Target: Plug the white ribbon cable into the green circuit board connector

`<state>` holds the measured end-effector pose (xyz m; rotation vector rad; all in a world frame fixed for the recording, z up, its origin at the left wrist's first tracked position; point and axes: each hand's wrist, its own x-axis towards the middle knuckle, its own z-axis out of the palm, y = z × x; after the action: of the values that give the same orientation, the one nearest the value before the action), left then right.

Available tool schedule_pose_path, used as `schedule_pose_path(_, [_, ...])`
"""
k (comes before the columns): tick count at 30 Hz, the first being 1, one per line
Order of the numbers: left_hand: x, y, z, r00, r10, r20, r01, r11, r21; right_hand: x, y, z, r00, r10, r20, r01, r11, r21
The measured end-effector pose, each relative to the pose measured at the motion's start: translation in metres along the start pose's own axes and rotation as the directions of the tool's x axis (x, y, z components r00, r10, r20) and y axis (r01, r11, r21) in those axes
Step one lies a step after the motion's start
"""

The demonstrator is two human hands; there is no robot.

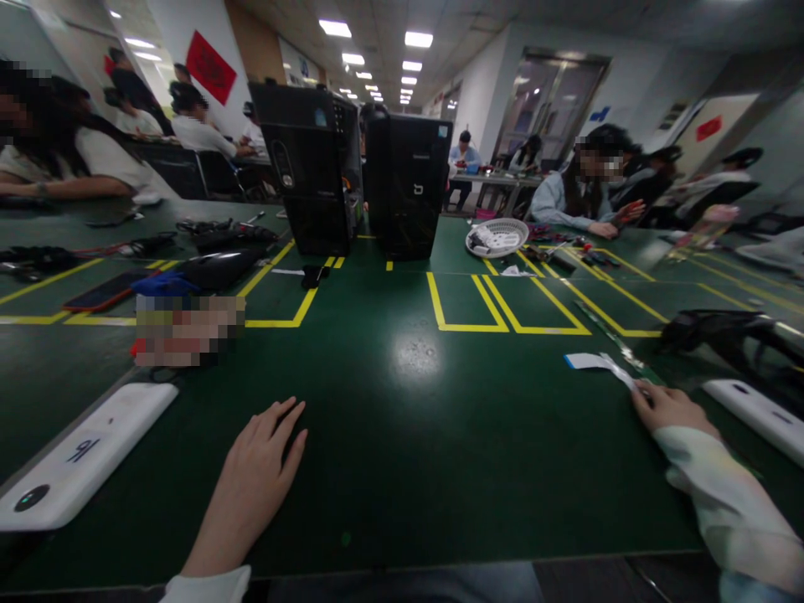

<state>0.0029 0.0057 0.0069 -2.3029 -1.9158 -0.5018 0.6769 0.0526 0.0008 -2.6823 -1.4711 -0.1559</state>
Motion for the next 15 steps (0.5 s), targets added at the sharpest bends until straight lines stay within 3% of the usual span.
schedule_pose_path(8, [0.000,0.000,0.000,0.999,0.018,-0.028,-0.018,1.000,-0.001,0.007,-0.004,-0.010,0.995,0.068,0.072,-0.070,0.997,0.026])
schedule_pose_path(12, [0.000,0.000,0.000,1.000,0.004,-0.012,-0.004,1.000,0.002,0.013,-0.004,-0.007,0.996,0.084,0.036,-0.084,0.996,-0.014])
schedule_pose_path(15, [0.000,0.000,-0.001,1.000,-0.001,-0.004,0.001,1.000,0.001,0.015,-0.003,-0.002,0.999,0.024,-0.035,-0.025,0.999,-0.028])
